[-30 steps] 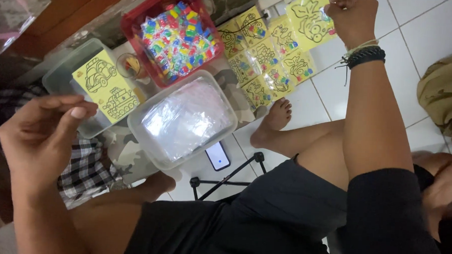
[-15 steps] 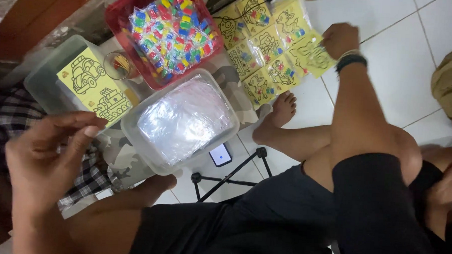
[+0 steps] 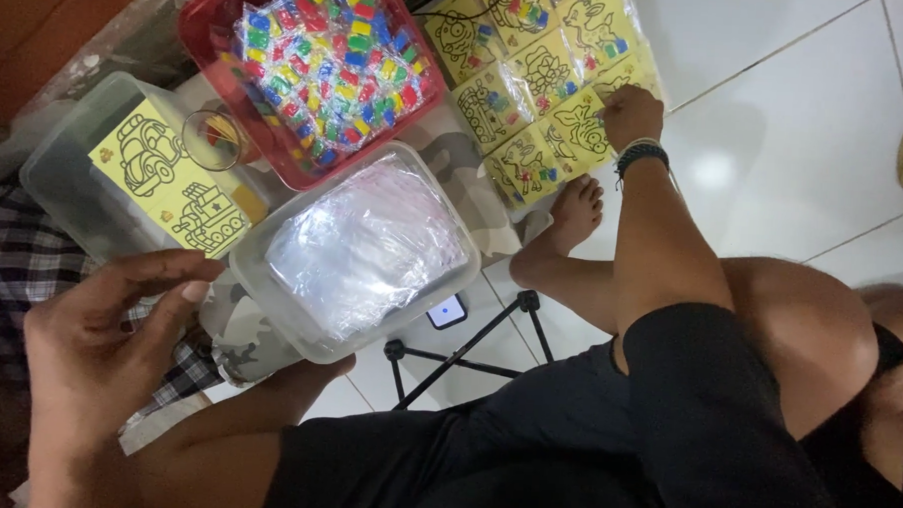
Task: The person sits on the floor and packs small colorful plastic blocks into clear plastic bags. They place a yellow paper with a cartoon drawing into each bag, seal it, and set it aside. The person repeats this process with different cartoon drawings and blocks.
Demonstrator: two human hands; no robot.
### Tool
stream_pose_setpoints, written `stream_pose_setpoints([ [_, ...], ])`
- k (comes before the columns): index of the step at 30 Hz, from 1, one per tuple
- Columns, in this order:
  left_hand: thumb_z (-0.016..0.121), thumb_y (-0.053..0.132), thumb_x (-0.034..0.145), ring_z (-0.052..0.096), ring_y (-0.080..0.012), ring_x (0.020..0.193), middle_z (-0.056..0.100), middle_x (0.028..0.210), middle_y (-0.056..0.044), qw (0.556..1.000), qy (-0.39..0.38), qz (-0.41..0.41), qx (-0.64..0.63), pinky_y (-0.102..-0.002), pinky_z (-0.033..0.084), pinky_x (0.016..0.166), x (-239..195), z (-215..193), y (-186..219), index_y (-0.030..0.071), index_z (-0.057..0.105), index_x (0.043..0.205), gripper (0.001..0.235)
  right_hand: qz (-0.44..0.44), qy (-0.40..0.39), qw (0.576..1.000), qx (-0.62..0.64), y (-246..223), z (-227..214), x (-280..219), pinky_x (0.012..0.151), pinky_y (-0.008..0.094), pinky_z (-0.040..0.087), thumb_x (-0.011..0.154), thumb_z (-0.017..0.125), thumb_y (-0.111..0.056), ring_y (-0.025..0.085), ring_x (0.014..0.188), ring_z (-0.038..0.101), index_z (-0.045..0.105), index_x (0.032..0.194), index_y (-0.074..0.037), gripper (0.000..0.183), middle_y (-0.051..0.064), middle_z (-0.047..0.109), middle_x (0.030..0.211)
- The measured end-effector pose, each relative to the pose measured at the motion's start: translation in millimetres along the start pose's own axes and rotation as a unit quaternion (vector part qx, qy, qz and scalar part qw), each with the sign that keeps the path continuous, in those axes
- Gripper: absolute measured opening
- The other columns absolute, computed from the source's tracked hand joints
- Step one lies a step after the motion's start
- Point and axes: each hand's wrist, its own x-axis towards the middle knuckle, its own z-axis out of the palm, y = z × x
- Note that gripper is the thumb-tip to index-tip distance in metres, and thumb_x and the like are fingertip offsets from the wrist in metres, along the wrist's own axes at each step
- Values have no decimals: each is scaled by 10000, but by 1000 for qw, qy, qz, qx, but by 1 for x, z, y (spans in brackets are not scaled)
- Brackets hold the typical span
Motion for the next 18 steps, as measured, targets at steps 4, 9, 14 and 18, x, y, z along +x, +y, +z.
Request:
stream_pose_setpoints([
  [4,703,14,1016,695,-146,1045,756,1098,-77,1000,-9,15,-12,-268,525,937,7,5,1,3,747,1133,125,21,-19,999,-43,-5,11,-5,718,455,585,950,690,-128,333,879,699,782,906,-102,105,116,754,954],
  [9,747,96,978,696,-105,911,770,1051,-32,998,-37,42,3,-253,533,793,13,15,-6,41,760,1131,163,30,-67,995,-70,-38,0,-24,482,294,286,1006,667,-29,94,530,348,230,619,-153,596,13,240,536],
  [14,732,113,1003,701,-114,960,770,1085,-41,999,-40,25,14,-262,558,783,10,20,-15,55,755,1159,169,43,85,995,14,-32,19,-30,778,454,575,925,715,-140,332,1000,660,660,1155,-116,237,146,609,1200],
  [18,737,93,1021,737,-265,942,767,1062,-133,991,-38,122,38,-398,551,798,14,48,-48,-14,738,1198,206,-132,108,985,-11,-18,28,-11,553,307,369,1033,590,-29,135,554,355,330,619,-127,498,11,318,595],
])
